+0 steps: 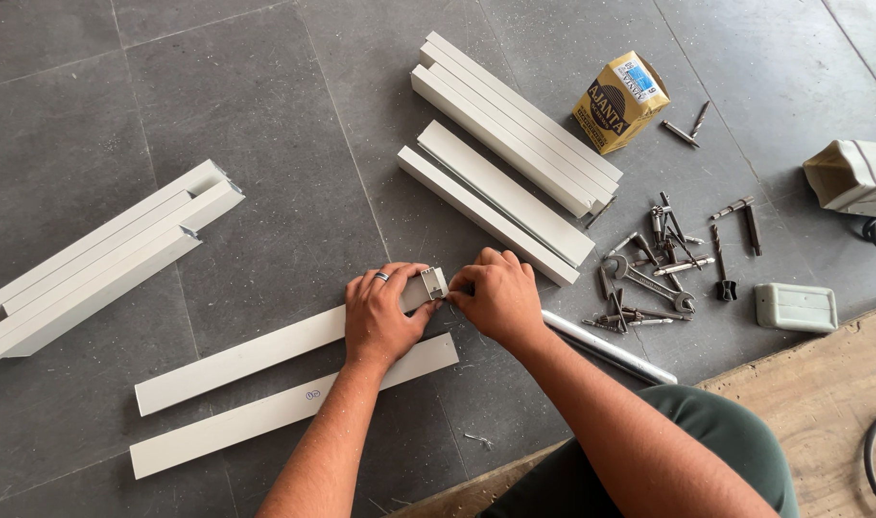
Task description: The person assembles a fluorescent light fixture by attaching metal end caps to white plastic housing pieces using a hammer and nails. They repeatedly position the caps, hammer the nails, and stack the completed units on the floor.
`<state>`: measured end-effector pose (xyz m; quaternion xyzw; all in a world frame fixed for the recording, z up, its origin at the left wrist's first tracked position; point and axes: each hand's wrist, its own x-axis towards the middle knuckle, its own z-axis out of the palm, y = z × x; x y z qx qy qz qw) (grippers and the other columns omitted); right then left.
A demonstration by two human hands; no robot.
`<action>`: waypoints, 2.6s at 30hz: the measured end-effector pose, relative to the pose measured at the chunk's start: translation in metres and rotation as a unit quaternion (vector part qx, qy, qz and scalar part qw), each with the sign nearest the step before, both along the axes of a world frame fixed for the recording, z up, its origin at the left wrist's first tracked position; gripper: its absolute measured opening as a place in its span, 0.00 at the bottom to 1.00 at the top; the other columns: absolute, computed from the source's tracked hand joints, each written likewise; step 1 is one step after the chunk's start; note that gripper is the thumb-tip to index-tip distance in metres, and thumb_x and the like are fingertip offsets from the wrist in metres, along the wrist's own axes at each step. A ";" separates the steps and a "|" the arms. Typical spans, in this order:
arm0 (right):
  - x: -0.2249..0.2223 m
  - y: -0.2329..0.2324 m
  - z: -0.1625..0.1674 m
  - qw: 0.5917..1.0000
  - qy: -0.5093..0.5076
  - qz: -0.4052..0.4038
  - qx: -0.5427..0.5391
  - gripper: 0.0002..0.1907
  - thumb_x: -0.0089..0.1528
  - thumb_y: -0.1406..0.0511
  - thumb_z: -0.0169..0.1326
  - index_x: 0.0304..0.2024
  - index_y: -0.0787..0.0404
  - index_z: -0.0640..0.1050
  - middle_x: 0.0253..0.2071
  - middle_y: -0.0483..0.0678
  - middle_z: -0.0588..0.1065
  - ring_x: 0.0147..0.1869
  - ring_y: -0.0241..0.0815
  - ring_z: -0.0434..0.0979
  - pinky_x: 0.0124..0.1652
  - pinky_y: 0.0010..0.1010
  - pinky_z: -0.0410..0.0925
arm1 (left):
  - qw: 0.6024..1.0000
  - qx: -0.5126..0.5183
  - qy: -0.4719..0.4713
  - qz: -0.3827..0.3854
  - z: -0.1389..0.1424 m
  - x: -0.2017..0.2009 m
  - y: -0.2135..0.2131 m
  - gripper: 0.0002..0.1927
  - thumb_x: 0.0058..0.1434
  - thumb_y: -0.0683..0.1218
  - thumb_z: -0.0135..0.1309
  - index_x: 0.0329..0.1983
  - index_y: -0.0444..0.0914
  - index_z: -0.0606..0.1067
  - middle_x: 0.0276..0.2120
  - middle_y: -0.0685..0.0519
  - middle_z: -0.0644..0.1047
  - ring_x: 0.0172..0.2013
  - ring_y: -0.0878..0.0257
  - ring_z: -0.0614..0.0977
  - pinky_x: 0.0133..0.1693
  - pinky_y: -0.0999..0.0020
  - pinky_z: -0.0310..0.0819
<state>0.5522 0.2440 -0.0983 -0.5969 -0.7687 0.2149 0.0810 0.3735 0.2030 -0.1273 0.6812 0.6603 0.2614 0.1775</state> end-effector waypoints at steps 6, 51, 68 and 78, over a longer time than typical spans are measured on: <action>0.000 0.005 -0.002 0.999 -0.014 -0.002 -0.032 0.07 0.54 0.56 0.68 0.32 0.45 0.86 0.34 0.38 0.72 0.46 0.40 0.70 0.46 0.38 0.62 | 1.000 -0.003 0.001 0.001 -0.001 0.001 0.000 0.25 0.51 0.53 0.69 0.52 0.48 0.77 0.48 0.60 0.80 0.53 0.60 0.78 0.59 0.55 0.61; 0.066 -0.013 0.096 0.991 0.129 -0.040 -0.013 0.14 0.58 0.62 0.59 0.46 0.54 0.84 0.36 0.48 0.77 0.38 0.46 0.80 0.42 0.37 0.72 | 0.998 -0.037 0.049 0.009 0.017 0.006 0.005 0.27 0.47 0.57 0.69 0.51 0.49 0.77 0.48 0.59 0.80 0.52 0.56 0.77 0.57 0.52 0.59; 0.056 0.031 0.057 0.975 0.128 -0.005 -0.180 0.17 0.61 0.56 0.60 0.50 0.53 0.83 0.34 0.44 0.81 0.39 0.37 0.81 0.44 0.33 0.73 | 0.998 0.027 0.055 -0.001 0.008 0.003 0.004 0.23 0.48 0.57 0.69 0.48 0.49 0.80 0.45 0.60 0.81 0.48 0.59 0.78 0.56 0.58 0.63; 0.052 0.033 0.055 0.973 0.102 -0.024 -0.207 0.18 0.62 0.54 0.59 0.51 0.52 0.83 0.31 0.45 0.80 0.37 0.37 0.80 0.43 0.33 0.73 | 0.997 0.038 0.067 -0.014 0.003 0.003 0.003 0.24 0.49 0.58 0.69 0.49 0.49 0.80 0.45 0.61 0.81 0.48 0.61 0.79 0.55 0.58 0.63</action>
